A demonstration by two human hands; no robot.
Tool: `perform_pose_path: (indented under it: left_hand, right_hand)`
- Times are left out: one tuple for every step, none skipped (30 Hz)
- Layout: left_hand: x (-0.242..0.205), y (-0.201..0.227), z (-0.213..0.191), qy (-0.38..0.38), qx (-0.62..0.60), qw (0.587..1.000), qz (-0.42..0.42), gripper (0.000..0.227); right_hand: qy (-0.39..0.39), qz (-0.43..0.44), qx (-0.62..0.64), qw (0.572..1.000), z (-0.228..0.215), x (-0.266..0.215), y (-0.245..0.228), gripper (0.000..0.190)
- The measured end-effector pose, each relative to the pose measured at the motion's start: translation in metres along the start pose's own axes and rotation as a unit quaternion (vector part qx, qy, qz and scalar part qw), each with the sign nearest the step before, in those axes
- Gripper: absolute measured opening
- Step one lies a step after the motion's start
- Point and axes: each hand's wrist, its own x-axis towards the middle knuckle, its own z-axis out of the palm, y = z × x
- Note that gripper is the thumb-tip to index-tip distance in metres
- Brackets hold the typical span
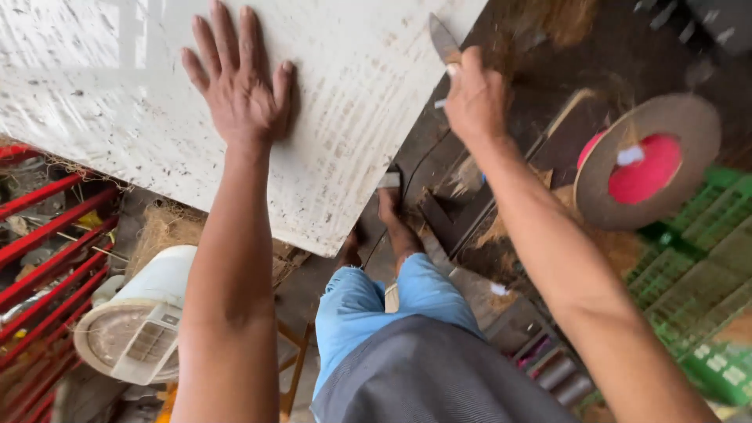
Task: The person scrapes a large white board with a metal scraper, removing debris and residue from the surface. They repeatedly scrape different areas and wipe the board with their hand to clear away loosened material.
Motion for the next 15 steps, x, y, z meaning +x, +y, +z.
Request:
perform_pose_path:
  left_hand:
    - [-0.005,-0.003,0.001,-0.007,0.000,1.000,0.006,0.076]
    - [-0.002,-0.004,0.000,-0.024,0.008,1.000,-0.007,0.078]
    - [0.000,-0.005,-0.002,-0.042,0.016,0.999,-0.019,0.079]
    - [0.000,-0.004,-0.006,-0.036,0.022,0.999,-0.023,0.079]
    - [-0.001,-0.003,-0.009,-0.052,0.021,0.998,-0.029,0.082]
    - [-0.003,0.002,-0.007,-0.075,0.016,0.997,-0.028,0.086]
    - [-0.001,-0.008,-0.011,-0.075,0.019,0.997,-0.025,0.086]
    - [-0.003,-0.008,-0.006,-0.022,-0.012,1.000,0.014,0.078]
    - [-0.005,-0.008,0.000,0.030,-0.047,0.997,0.051,0.072]
    - [-0.003,-0.012,0.017,0.020,-0.048,0.997,0.055,0.072]
    - [-0.002,-0.017,0.033,0.031,-0.024,0.998,0.058,0.073]
    - [0.007,-0.030,0.038,0.061,0.010,0.997,0.050,0.080]
    - [0.002,-0.027,0.026,0.068,0.017,0.997,0.043,0.080]
    - [0.001,-0.018,0.015,0.041,-0.002,0.998,0.038,0.079]
    - [0.001,-0.009,0.006,0.015,-0.022,0.999,0.033,0.079]
  right_hand:
    - [-0.001,0.009,-0.001,1.000,0.008,-0.047,-0.025,0.016]
    - [-0.110,0.042,-0.021,0.993,0.014,-0.080,-0.050,0.011]
    - [-0.218,0.074,-0.041,0.972,0.020,-0.113,-0.075,0.006]
    - [-0.217,0.067,-0.035,0.973,0.021,-0.118,-0.079,0.006]
    - [-0.227,0.030,-0.040,0.973,0.022,-0.124,-0.081,0.012]
    - [-0.237,0.004,-0.046,0.970,0.022,-0.135,-0.081,0.024]
    - [-0.236,0.006,-0.043,0.971,0.027,-0.108,-0.073,0.024]
    - [-0.162,0.028,-0.048,0.985,0.025,-0.092,-0.058,0.016]
    - [-0.088,0.049,-0.057,0.993,0.024,-0.076,-0.041,0.014]
    - [-0.093,0.058,-0.058,0.992,0.030,-0.107,-0.059,0.014]
    - [-0.112,0.065,-0.075,0.989,0.034,-0.138,-0.080,0.021]
    - [-0.125,0.050,-0.085,0.987,0.043,-0.152,-0.104,0.028]
    - [-0.123,0.039,-0.078,0.988,0.044,-0.161,-0.105,0.028]
    - [-0.152,0.016,-0.058,0.986,0.045,-0.166,-0.103,0.018]
    - [-0.182,-0.007,-0.039,0.983,0.046,-0.170,-0.098,0.020]
